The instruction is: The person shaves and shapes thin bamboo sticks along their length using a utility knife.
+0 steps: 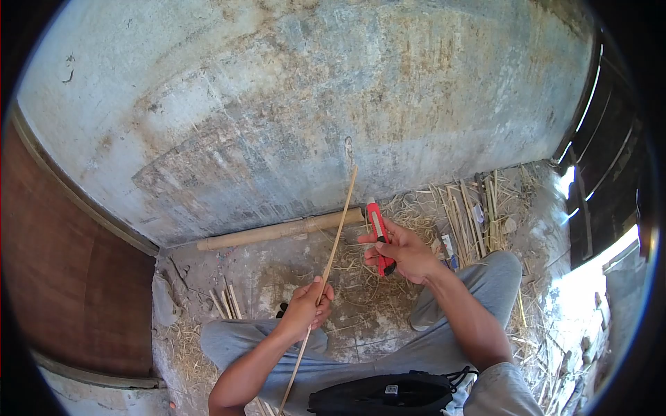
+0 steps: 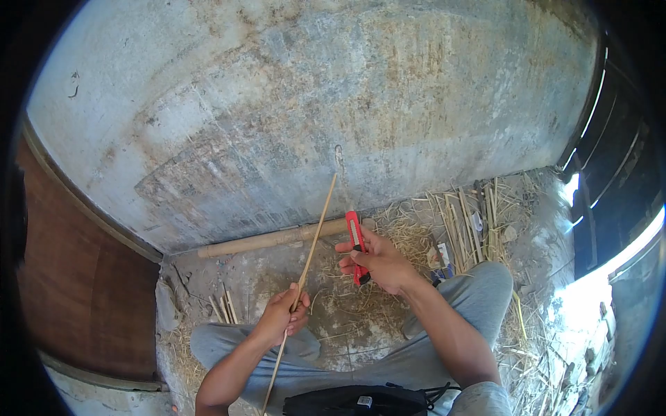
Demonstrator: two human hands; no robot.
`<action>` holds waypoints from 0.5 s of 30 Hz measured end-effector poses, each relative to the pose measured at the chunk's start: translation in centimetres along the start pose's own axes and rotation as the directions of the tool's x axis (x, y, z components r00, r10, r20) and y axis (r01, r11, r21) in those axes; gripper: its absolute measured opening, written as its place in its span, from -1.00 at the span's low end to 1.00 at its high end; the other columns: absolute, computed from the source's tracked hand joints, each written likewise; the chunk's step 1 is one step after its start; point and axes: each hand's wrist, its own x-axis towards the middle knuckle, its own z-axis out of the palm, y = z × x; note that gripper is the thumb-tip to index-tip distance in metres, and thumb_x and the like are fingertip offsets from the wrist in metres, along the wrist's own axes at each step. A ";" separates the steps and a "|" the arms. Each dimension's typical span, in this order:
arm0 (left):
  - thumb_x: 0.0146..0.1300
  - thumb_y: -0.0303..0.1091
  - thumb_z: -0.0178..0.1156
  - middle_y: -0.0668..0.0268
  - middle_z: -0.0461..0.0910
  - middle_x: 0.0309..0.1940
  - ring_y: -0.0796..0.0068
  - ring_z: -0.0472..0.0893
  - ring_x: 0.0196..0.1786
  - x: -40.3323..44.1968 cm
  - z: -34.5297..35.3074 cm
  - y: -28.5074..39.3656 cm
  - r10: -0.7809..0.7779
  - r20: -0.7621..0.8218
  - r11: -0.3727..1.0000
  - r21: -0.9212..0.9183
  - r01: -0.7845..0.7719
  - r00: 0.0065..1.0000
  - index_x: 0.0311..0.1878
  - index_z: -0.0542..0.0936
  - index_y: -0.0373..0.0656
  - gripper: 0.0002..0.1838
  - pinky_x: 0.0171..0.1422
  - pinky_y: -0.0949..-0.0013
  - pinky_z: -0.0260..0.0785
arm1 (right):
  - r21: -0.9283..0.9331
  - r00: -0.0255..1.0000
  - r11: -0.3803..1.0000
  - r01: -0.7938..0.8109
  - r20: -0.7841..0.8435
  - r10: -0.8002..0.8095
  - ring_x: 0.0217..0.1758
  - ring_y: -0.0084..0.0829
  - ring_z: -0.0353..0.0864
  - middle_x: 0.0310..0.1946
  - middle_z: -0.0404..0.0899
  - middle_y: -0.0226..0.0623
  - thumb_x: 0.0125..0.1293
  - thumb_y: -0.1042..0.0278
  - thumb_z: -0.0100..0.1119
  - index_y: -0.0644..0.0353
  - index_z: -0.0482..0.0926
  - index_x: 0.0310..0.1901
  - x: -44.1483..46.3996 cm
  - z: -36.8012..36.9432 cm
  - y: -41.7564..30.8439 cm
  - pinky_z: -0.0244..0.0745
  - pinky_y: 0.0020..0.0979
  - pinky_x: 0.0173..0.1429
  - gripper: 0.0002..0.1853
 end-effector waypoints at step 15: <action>0.60 0.05 -0.24 0.52 0.13 -0.73 0.68 0.12 -0.76 -0.1 0.0 0.1 0.014 -0.007 1.000 -0.019 -0.014 1.000 -0.28 0.43 -0.14 -0.52 -0.72 0.51 -0.06 | 0.196 0.999 0.980 0.043 -0.013 -0.041 -0.09 -0.38 0.59 0.20 0.46 -0.05 0.46 0.66 -0.12 -0.12 -0.07 0.55 0.1 -0.6 -0.8 0.59 -0.38 -0.09 -0.27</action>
